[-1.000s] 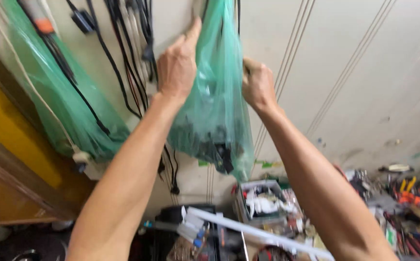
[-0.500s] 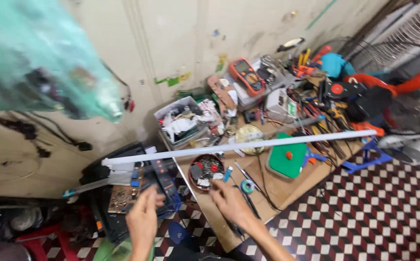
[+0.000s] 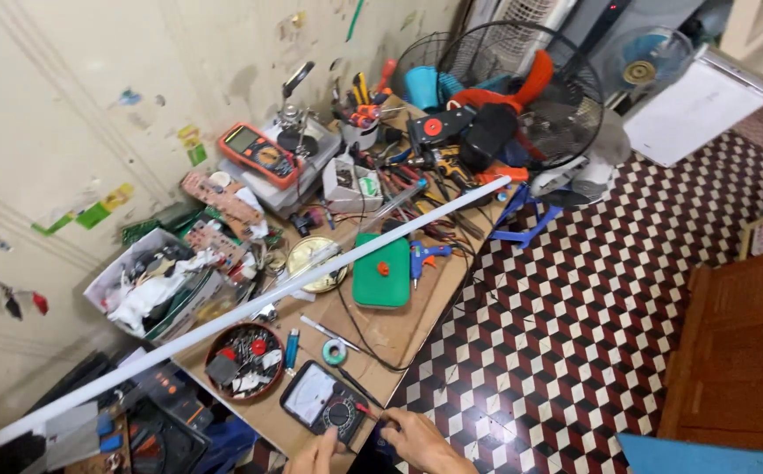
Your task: Repairing and testing a long LED tube light on a cluttered electronics workbench using a multimeter.
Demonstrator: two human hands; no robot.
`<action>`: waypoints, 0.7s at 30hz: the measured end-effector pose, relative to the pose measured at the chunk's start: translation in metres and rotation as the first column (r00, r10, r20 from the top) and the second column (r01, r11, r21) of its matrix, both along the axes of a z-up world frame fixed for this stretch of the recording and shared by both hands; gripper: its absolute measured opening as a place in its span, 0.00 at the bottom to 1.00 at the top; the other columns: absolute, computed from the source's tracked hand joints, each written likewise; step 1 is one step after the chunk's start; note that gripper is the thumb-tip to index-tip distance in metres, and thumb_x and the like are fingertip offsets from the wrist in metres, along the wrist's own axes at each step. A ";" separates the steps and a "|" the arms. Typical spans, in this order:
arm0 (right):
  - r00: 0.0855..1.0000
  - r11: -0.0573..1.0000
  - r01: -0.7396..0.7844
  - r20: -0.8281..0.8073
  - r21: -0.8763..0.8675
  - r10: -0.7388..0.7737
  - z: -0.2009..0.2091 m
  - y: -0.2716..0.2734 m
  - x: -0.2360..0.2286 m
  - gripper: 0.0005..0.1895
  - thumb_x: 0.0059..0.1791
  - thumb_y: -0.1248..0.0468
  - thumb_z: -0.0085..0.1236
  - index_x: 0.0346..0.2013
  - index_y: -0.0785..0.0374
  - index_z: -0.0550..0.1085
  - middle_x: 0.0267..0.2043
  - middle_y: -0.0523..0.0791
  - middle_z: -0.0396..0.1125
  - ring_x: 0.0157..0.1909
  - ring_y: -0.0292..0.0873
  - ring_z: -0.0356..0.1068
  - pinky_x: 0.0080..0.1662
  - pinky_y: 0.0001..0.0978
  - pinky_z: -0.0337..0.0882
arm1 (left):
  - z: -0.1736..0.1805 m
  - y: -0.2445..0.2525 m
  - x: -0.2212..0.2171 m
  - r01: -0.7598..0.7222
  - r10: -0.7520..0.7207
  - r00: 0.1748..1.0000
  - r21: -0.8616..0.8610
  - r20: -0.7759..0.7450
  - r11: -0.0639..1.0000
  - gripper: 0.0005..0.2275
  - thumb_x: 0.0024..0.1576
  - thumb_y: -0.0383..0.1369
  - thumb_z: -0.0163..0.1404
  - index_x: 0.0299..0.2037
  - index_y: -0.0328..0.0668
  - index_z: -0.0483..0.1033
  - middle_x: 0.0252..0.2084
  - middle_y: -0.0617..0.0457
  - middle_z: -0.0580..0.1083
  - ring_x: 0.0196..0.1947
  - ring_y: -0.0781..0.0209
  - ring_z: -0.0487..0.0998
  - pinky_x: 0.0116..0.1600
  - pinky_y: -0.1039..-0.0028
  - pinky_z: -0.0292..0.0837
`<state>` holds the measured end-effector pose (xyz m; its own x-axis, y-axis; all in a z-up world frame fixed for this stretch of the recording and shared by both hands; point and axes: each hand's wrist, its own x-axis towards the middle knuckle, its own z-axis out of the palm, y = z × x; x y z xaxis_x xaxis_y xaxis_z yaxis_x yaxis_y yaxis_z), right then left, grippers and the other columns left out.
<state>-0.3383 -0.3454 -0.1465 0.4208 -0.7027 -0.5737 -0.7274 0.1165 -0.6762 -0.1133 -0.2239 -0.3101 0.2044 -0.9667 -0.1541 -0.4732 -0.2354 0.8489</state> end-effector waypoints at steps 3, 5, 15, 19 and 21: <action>0.994 0.994 0.110 -0.026 -0.008 -0.110 -0.025 0.009 -0.030 0.21 0.50 0.57 0.55 0.55 0.62 0.74 0.45 0.52 0.75 0.49 0.52 0.75 0.52 0.39 0.72 | -0.013 -0.021 -0.014 -0.071 0.075 0.996 0.112 -0.038 0.991 0.09 0.57 0.40 0.54 0.37 0.50 0.87 0.27 0.53 0.84 0.31 0.64 0.87 0.43 0.72 0.80; 0.960 0.959 0.274 -0.084 0.077 -0.267 -0.045 0.019 -0.050 0.21 0.50 0.57 0.56 0.55 0.61 0.74 0.41 0.51 0.76 0.44 0.48 0.77 0.50 0.37 0.74 | -0.018 -0.035 -0.019 -0.024 0.064 0.990 0.304 -0.122 0.952 0.08 0.55 0.36 0.57 0.43 0.49 0.84 0.25 0.51 0.83 0.29 0.63 0.87 0.41 0.71 0.81; 0.910 0.910 0.413 -0.035 0.037 -0.412 -0.114 0.018 -0.085 0.15 0.48 0.55 0.63 0.34 0.64 0.85 0.29 0.48 0.78 0.34 0.35 0.77 0.43 0.27 0.74 | 0.035 -0.077 -0.054 0.060 -0.068 0.996 0.152 0.052 0.987 0.10 0.55 0.39 0.55 0.35 0.47 0.88 0.21 0.50 0.80 0.24 0.64 0.84 0.35 0.75 0.77; 0.892 0.894 0.438 0.074 0.092 -0.445 -0.107 -0.014 -0.104 0.16 0.47 0.57 0.63 0.42 0.66 0.80 0.41 0.49 0.74 0.35 0.37 0.79 0.41 0.29 0.77 | -0.006 -0.088 -0.086 -0.058 0.098 0.987 0.283 -0.127 0.957 0.17 0.57 0.42 0.53 0.26 0.38 0.88 0.16 0.48 0.79 0.22 0.64 0.85 0.38 0.78 0.79; 0.901 0.921 0.381 0.192 0.074 -0.388 -0.100 -0.038 -0.123 0.21 0.46 0.60 0.62 0.51 0.65 0.77 0.50 0.48 0.71 0.37 0.37 0.79 0.41 0.30 0.79 | -0.030 -0.099 -0.112 -0.136 0.199 0.958 0.289 -0.205 0.948 0.21 0.58 0.43 0.52 0.23 0.33 0.87 0.16 0.48 0.80 0.22 0.63 0.85 0.39 0.78 0.79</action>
